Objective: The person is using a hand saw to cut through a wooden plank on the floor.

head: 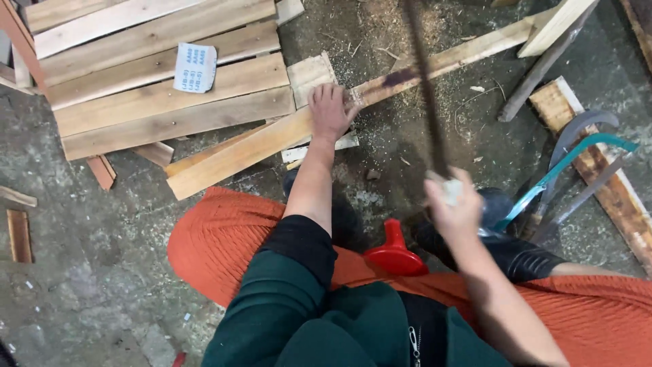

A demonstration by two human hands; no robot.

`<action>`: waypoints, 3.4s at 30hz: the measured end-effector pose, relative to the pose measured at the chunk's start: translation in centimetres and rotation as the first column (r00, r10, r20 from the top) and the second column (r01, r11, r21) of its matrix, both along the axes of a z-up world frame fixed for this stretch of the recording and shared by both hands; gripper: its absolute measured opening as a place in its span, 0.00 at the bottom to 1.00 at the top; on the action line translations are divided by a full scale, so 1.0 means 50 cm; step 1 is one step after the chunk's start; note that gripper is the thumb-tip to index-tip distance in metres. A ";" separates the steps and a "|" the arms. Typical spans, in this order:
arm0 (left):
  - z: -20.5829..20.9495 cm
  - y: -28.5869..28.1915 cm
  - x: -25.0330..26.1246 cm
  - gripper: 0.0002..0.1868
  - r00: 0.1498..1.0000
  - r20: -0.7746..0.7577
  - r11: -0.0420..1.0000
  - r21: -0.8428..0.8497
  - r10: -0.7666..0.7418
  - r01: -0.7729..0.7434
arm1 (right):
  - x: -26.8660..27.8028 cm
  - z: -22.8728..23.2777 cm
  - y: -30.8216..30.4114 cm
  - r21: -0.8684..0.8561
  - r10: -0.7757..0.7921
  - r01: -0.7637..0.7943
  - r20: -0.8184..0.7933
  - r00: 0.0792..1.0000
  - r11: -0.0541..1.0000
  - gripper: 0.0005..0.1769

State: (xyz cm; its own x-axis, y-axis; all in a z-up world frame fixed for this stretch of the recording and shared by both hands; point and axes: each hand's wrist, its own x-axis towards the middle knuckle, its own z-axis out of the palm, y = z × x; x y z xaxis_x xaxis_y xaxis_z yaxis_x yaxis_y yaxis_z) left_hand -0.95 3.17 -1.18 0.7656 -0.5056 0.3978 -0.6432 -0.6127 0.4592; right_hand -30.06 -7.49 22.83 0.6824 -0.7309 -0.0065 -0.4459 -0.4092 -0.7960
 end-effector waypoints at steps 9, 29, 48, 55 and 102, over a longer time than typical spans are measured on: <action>0.065 -0.026 0.001 0.28 0.957 -0.271 0.961 0.276 0.100 -0.022 | -0.188 0.122 -0.053 0.267 -0.099 0.103 -0.026 0.995 0.958 0.11; 0.141 -0.067 0.036 0.19 0.911 -0.246 0.917 0.314 0.329 -0.247 | -0.136 0.058 -0.049 0.317 0.023 0.010 -0.102 0.995 0.948 0.16; -0.258 -0.117 -0.151 0.23 0.832 0.112 0.840 0.053 -0.543 0.541 | -0.135 0.032 -0.040 0.132 0.034 -0.019 -0.108 0.994 0.991 0.13; -0.016 -0.010 0.007 0.13 0.974 -0.181 0.895 0.445 0.134 -0.040 | -0.077 -0.043 0.013 0.143 0.083 -0.058 -0.178 0.981 0.988 0.26; -0.167 -0.054 -0.004 0.13 0.979 0.079 0.825 0.527 0.190 -0.203 | -0.061 -0.178 0.073 0.280 0.120 0.048 -0.554 0.824 0.959 0.21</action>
